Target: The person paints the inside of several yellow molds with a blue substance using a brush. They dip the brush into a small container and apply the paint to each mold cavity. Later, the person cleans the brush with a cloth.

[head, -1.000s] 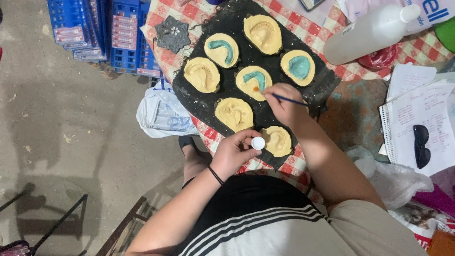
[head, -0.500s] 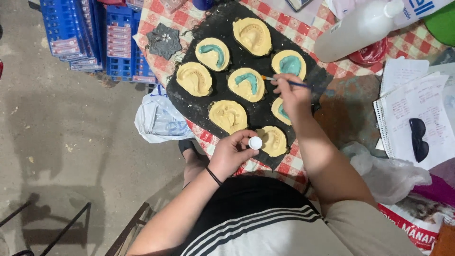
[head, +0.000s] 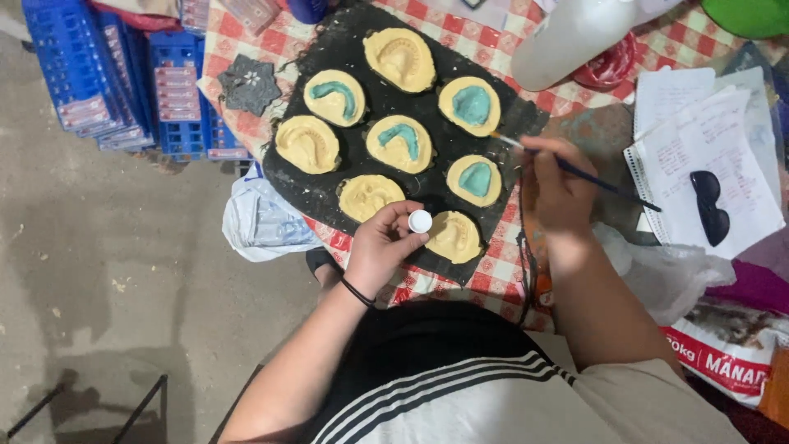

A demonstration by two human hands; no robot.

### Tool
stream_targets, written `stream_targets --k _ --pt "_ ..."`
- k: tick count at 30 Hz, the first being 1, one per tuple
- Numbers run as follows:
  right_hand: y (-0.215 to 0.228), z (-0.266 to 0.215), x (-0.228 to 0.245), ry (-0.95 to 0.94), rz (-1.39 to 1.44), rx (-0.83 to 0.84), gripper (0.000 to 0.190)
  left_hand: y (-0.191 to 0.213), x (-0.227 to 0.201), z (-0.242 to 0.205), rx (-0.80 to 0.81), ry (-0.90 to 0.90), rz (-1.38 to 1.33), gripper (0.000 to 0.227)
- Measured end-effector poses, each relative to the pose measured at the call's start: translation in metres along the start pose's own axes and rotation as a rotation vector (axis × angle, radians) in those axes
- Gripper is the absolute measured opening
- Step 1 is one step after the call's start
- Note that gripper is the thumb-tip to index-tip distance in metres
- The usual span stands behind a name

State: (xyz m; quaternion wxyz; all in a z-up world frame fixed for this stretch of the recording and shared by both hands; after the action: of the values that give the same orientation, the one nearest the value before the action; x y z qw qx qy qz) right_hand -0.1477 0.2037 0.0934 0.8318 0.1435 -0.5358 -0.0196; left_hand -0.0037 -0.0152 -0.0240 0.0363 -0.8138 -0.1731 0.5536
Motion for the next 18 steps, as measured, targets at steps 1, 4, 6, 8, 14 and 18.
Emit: stream_targets --k 1,4,6,8,14,18 --pt "0.004 -0.006 -0.003 -0.003 -0.004 -0.008 0.02 -0.003 0.001 0.002 0.008 0.003 0.003 0.048" --pt "0.003 -0.026 -0.014 -0.035 0.12 0.09 0.022 -0.013 0.005 0.006 0.034 0.017 -0.007 0.048" --pt "-0.007 -0.046 0.008 0.295 -0.023 0.264 0.025 -0.021 0.006 0.009 0.051 0.012 -0.008 0.048" --pt "-0.015 -0.048 0.036 0.292 0.007 0.328 0.021 -0.028 0.0 0.008 0.062 0.017 0.006 0.047" --pt "-0.027 -0.052 0.068 0.374 -0.046 0.474 0.022 -0.049 -0.01 0.005 0.113 0.004 0.074 0.044" --pt "-0.028 -0.062 0.067 0.356 -0.114 0.485 0.02 -0.054 -0.008 0.006 0.136 -0.016 0.145 0.041"
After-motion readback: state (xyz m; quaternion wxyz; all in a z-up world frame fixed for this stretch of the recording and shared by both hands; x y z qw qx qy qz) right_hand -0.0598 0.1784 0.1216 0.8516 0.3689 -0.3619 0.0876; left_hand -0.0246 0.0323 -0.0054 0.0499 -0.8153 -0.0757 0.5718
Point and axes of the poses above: each hand's wrist, its own z-axis towards the middle knuckle, its own y-axis out of the back of the hand, x = y × z, the point moved 8 cm from there along z, towards the middle knuckle, and after that the axes turned 3 degrees about y, right-handed, at the moved point
